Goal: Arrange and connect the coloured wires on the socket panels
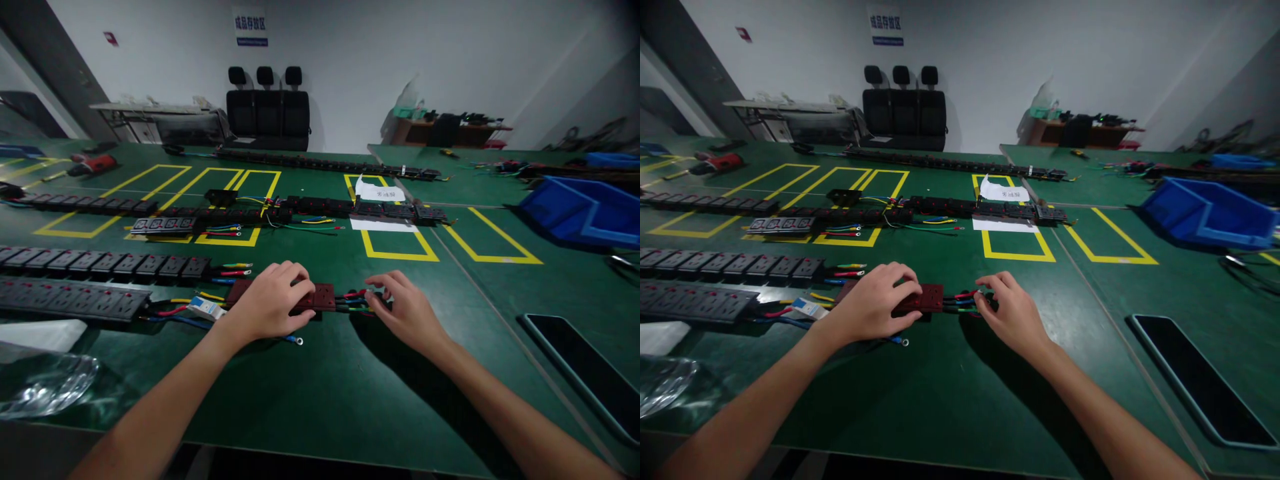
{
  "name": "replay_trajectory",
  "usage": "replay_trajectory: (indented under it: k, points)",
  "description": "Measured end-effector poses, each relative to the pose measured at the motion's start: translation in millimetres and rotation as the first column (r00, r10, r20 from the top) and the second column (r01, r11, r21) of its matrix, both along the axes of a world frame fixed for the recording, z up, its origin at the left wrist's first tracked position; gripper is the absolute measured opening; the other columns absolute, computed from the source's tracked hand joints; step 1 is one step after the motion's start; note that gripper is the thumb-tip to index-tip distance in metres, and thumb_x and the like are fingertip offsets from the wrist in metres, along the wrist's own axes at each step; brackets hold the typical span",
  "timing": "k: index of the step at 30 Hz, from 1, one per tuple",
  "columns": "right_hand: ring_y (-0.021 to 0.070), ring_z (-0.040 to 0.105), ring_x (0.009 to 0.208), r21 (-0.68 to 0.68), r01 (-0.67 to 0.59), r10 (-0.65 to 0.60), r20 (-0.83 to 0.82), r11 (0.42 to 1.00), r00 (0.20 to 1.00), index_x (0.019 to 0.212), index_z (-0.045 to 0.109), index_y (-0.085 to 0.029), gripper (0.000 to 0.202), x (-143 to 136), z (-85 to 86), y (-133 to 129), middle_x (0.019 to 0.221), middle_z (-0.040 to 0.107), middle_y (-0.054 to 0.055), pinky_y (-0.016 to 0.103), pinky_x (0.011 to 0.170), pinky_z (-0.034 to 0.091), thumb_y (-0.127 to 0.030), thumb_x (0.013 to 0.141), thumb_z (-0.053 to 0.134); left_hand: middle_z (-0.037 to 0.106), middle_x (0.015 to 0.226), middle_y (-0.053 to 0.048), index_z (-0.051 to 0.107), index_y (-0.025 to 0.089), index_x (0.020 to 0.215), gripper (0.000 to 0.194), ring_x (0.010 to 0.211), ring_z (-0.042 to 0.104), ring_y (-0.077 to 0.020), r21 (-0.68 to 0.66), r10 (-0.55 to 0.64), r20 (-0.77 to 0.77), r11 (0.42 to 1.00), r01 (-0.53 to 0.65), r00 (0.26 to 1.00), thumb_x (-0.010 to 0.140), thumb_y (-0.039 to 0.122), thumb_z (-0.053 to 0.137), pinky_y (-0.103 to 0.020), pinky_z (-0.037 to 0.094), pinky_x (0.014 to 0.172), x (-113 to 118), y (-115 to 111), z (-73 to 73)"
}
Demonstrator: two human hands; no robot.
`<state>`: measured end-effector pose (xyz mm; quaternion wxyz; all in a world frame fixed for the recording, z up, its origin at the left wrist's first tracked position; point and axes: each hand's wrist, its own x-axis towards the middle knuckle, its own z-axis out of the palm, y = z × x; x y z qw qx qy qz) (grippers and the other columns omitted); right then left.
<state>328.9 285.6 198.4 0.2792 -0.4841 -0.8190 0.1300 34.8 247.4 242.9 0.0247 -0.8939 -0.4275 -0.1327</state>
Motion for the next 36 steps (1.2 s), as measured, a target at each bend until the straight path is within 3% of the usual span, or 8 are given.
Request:
replay_trajectory:
  k: [4, 20, 29, 33, 36]
  points:
    - [0.0188, 0.067, 0.073, -0.008, -0.016, 0.016, 0.012, 1.000, 1.000, 0.109, 0.068, -0.023, 0.021, -0.3, 0.0, -0.4, 0.103, 0.065, 0.007, 0.036, 0.069, 0.052, -0.034, 0.097, 0.055, 0.062, 0.117, -0.009, 0.067, 0.018, 0.103, 0.016, 0.104, 0.059, -0.0256, -0.005, -0.063, 0.012, 0.998, 0.063, 0.998, 0.093, 0.030, 0.068, -0.041, 0.047, 0.090, -0.7, 0.9, -3.2]
    - [0.0191, 0.065, 0.077, -0.034, -0.030, 0.032, 0.049, 0.999, 0.998, 0.110, 0.068, -0.023, 0.020, -0.5, -1.1, -1.6, 0.104, 0.063, 0.007, 0.035, 0.071, 0.052, -0.031, 0.097, 0.055, 0.068, 0.125, -0.007, 0.073, 0.020, 0.100, 0.009, 0.111, 0.063, -0.0235, -0.042, -0.110, 0.068, 0.993, 0.113, 0.992, 0.091, 0.020, 0.073, -0.039, 0.052, 0.094, -4.8, 4.2, -10.2]
    - [0.0180, 0.065, 0.074, -0.037, -0.038, 0.039, 0.026, 0.999, 0.999, 0.108, 0.069, -0.024, 0.019, -0.4, -1.0, -1.3, 0.101, 0.065, 0.007, 0.035, 0.071, 0.053, -0.031, 0.097, 0.056, 0.074, 0.114, -0.007, 0.075, 0.019, 0.106, 0.014, 0.108, 0.065, -0.0220, 0.034, -0.154, 0.052, 0.988, 0.152, 0.987, 0.096, 0.020, 0.065, -0.037, 0.053, 0.090, -2.3, 4.6, -10.7]
    - [0.0185, 0.065, 0.075, -0.049, -0.039, 0.040, 0.032, 0.998, 0.999, 0.109, 0.068, -0.024, 0.019, 0.2, -1.4, -0.7, 0.102, 0.064, 0.007, 0.035, 0.071, 0.053, -0.031, 0.097, 0.056, 0.071, 0.119, -0.009, 0.071, 0.017, 0.100, 0.009, 0.109, 0.064, -0.0250, -0.007, -0.124, 0.029, 0.992, 0.125, 0.992, 0.091, 0.019, 0.069, -0.040, 0.052, 0.090, -1.0, 3.5, -7.7]
    - [0.0184, 0.066, 0.075, -0.056, -0.036, 0.039, 0.039, 0.998, 0.999, 0.109, 0.068, -0.024, 0.018, 0.4, -1.4, -0.5, 0.102, 0.063, 0.006, 0.035, 0.071, 0.052, -0.031, 0.097, 0.056, 0.066, 0.129, -0.011, 0.067, 0.017, 0.111, 0.023, 0.116, 0.061, -0.0284, -0.040, -0.086, 0.037, 0.995, 0.087, 0.996, 0.089, 0.020, 0.071, -0.045, 0.051, 0.095, 0.1, 2.3, -4.4]
